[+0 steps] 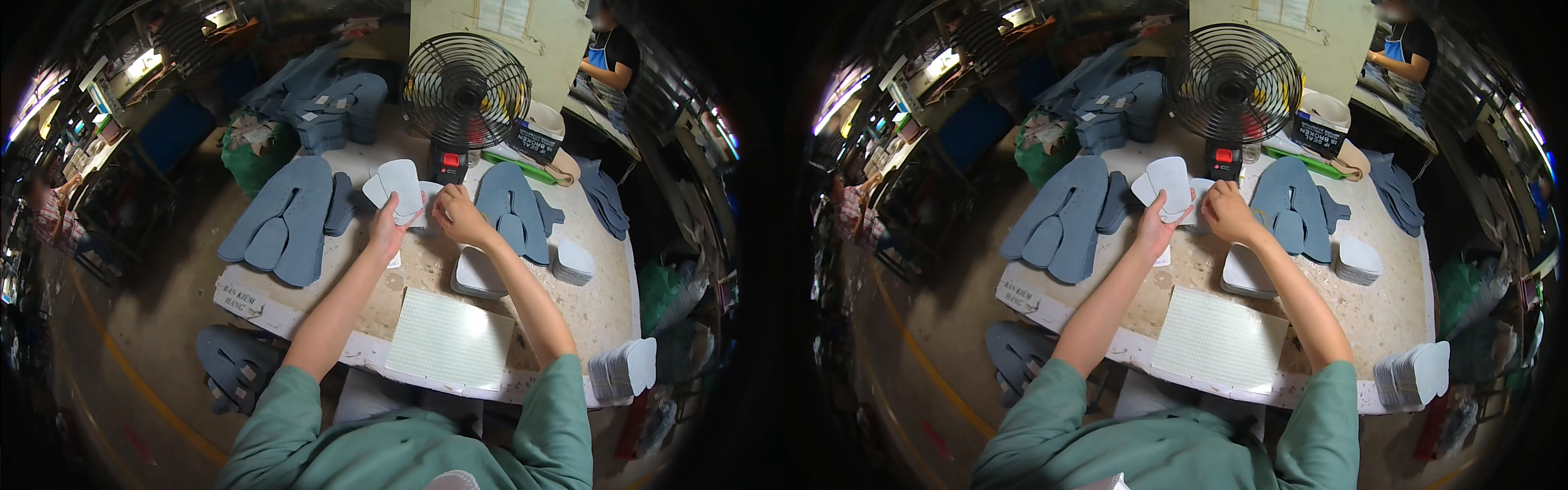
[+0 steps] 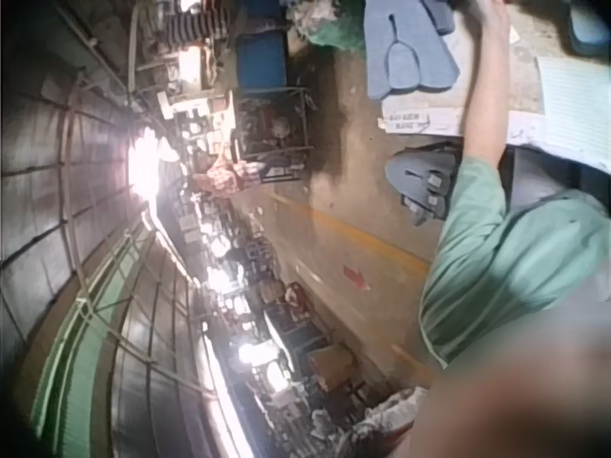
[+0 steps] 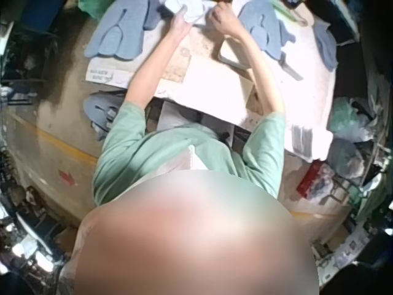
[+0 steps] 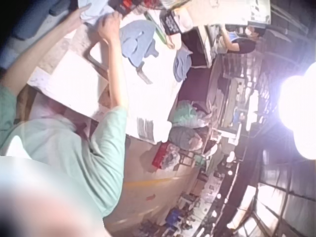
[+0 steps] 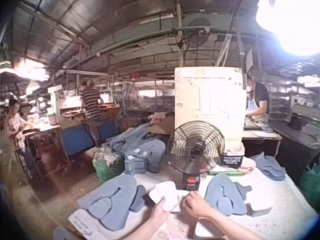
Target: The person gathers small white fabric pieces from a table, stacks them, and secures each stack with a rubber band. They repeat this process several times, then write on a notepad and place the notepad aside.
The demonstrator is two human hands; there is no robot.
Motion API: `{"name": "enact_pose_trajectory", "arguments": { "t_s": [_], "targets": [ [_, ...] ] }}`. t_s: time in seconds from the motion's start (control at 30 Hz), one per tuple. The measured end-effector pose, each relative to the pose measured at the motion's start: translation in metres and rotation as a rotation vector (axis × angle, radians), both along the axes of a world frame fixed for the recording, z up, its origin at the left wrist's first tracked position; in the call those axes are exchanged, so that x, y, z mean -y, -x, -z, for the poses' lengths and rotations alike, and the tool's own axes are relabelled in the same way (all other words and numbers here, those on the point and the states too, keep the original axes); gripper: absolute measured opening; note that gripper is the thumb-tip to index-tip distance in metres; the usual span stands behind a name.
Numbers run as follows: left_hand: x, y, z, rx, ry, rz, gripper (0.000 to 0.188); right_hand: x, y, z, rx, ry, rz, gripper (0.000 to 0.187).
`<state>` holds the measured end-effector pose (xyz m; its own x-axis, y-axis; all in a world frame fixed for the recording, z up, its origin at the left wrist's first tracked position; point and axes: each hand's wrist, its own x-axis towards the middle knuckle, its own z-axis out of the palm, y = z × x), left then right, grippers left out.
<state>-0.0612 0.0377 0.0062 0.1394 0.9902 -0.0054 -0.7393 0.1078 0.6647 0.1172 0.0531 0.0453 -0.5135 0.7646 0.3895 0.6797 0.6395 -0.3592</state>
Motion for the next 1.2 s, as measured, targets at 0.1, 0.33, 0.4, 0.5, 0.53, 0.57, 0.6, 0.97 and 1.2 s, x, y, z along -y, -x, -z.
{"name": "enact_pose_trajectory", "arguments": {
  "t_s": [0.1,0.33,0.4,0.5,0.53,0.57,0.6,0.97,1.2],
  "targets": [
    [-0.003,-0.001,0.004,-0.008,-0.003,-0.027,0.042,0.003,0.003,-0.006,-0.336,0.096,-0.048,0.014],
    [-0.003,-0.001,0.009,0.077,0.076,-0.06,0.038,0.003,0.042,0.001,-0.349,-0.039,0.091,0.015],
    [-0.004,0.0,0.008,0.084,0.044,-0.042,0.036,0.002,0.043,0.002,-0.358,-0.08,0.096,0.015],
    [-0.004,0.0,0.007,0.074,0.008,-0.023,0.037,0.001,0.039,0.002,-0.385,-0.058,0.115,0.014],
    [-0.004,0.0,0.007,0.07,0.003,-0.012,0.038,0.001,0.038,0.001,-0.399,-0.044,0.12,0.014],
    [-0.004,-0.001,0.007,0.063,-0.006,-0.016,0.038,0.001,0.037,0.001,-0.392,-0.04,0.12,0.014],
    [-0.003,-0.001,0.007,0.062,-0.009,-0.017,0.038,0.001,0.037,0.001,-0.385,-0.035,0.119,0.013],
    [0.0,-0.001,-0.002,0.156,0.046,-0.03,0.04,0.0,0.039,-0.001,-0.449,0.038,0.146,0.012],
    [0.001,0.007,-0.013,0.134,-0.059,-0.028,0.041,-0.006,0.041,-0.008,-0.536,0.017,0.144,0.016]
  ]
}}
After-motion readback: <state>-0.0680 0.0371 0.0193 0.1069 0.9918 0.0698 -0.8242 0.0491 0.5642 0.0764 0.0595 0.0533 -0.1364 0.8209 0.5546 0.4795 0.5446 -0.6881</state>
